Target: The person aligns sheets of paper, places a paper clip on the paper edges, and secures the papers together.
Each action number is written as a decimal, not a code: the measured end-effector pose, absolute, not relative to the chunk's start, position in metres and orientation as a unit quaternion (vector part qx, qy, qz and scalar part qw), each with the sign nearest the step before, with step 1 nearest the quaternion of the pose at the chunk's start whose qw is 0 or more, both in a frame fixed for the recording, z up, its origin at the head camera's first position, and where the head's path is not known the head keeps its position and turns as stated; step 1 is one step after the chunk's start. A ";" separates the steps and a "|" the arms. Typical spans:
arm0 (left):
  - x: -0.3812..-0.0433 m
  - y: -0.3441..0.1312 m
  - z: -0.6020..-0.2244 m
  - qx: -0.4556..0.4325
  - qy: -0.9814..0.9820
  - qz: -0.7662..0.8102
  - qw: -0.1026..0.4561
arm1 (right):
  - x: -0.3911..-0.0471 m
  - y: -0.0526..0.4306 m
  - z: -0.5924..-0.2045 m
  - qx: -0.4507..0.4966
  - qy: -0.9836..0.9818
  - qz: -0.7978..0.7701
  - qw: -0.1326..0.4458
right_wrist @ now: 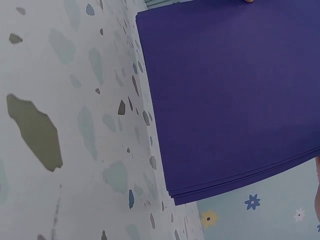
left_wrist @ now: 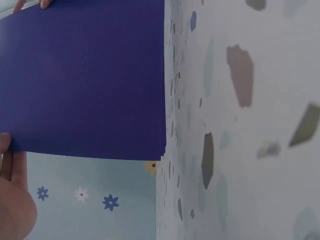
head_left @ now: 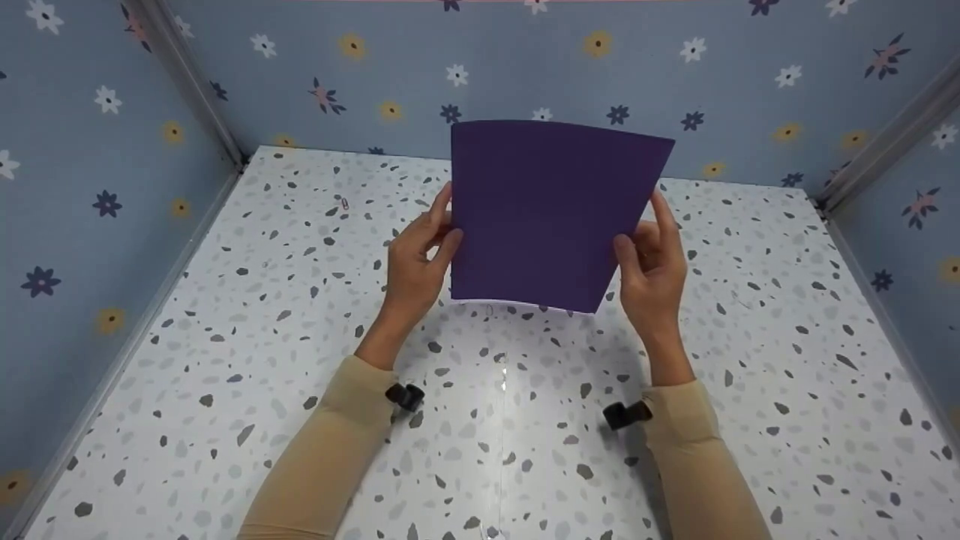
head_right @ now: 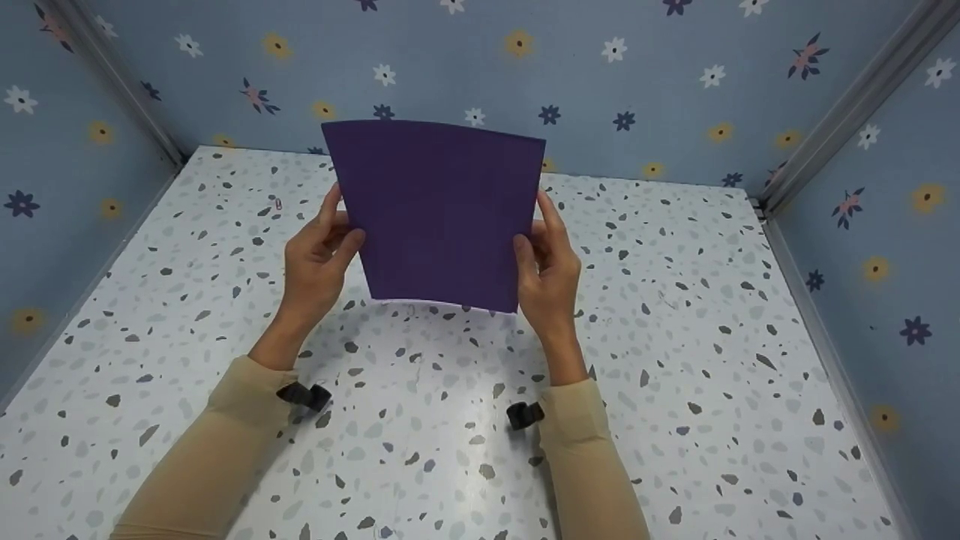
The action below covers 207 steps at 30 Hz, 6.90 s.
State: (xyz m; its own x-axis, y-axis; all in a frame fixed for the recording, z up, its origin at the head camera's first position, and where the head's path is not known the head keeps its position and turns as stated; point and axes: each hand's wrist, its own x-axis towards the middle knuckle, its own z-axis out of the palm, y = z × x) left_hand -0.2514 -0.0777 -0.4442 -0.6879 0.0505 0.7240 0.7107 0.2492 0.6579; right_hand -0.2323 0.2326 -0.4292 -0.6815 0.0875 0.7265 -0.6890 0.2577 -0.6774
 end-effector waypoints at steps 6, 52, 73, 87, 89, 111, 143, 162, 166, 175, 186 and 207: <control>-0.251 -0.078 -0.444 -0.258 -0.725 -0.567 0.293 | -0.231 0.232 -0.427 0.212 -0.713 0.575 0.341; -0.250 -0.075 -0.442 -0.264 -0.725 -0.556 0.308 | -0.227 0.232 -0.422 0.195 -0.712 0.592 0.325; -0.248 -0.075 -0.443 -0.264 -0.733 -0.544 0.312 | -0.222 0.232 -0.409 0.205 -0.714 0.592 0.312; -0.249 -0.074 -0.443 -0.263 -0.734 -0.544 0.310 | -0.222 0.236 -0.374 0.226 -0.692 0.612 0.311; -0.249 -0.074 -0.443 -0.265 -0.732 -0.544 0.312 | -0.225 0.236 -0.367 0.232 -0.693 0.608 0.311; -0.248 -0.073 -0.443 -0.264 -0.730 -0.550 0.307 | -0.234 0.244 -0.297 0.305 -0.814 0.401 0.290; -0.248 -0.072 -0.443 -0.275 -0.724 -0.552 0.310 | -0.241 0.240 -0.267 0.365 -0.861 0.257 0.243; -0.249 -0.071 -0.445 -0.280 -0.724 -0.553 0.301 | -0.243 0.222 -0.246 0.410 -0.870 0.203 0.184; -0.249 -0.070 -0.445 -0.281 -0.725 -0.550 0.306 | -0.242 0.217 -0.243 0.419 -0.871 0.187 0.176; -0.250 -0.069 -0.445 -0.288 -0.722 -0.545 0.315 | -0.243 0.210 -0.235 0.417 -0.883 0.161 0.144; -0.251 -0.069 -0.446 -0.288 -0.716 -0.551 0.317 | -0.243 0.194 -0.233 0.406 -0.895 0.134 0.125; -0.250 -0.069 -0.447 -0.294 -0.713 -0.552 0.316 | -0.246 0.171 -0.234 0.410 -0.899 0.112 0.103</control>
State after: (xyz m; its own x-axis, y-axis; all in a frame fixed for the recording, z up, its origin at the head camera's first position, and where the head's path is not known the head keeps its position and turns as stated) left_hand -0.2502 -0.0693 -0.4466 -0.6276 0.0712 0.7753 0.7683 0.2171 0.6021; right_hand -0.2464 0.1709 -0.2342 -0.6432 -0.7137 0.2772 -0.7600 0.6393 -0.1172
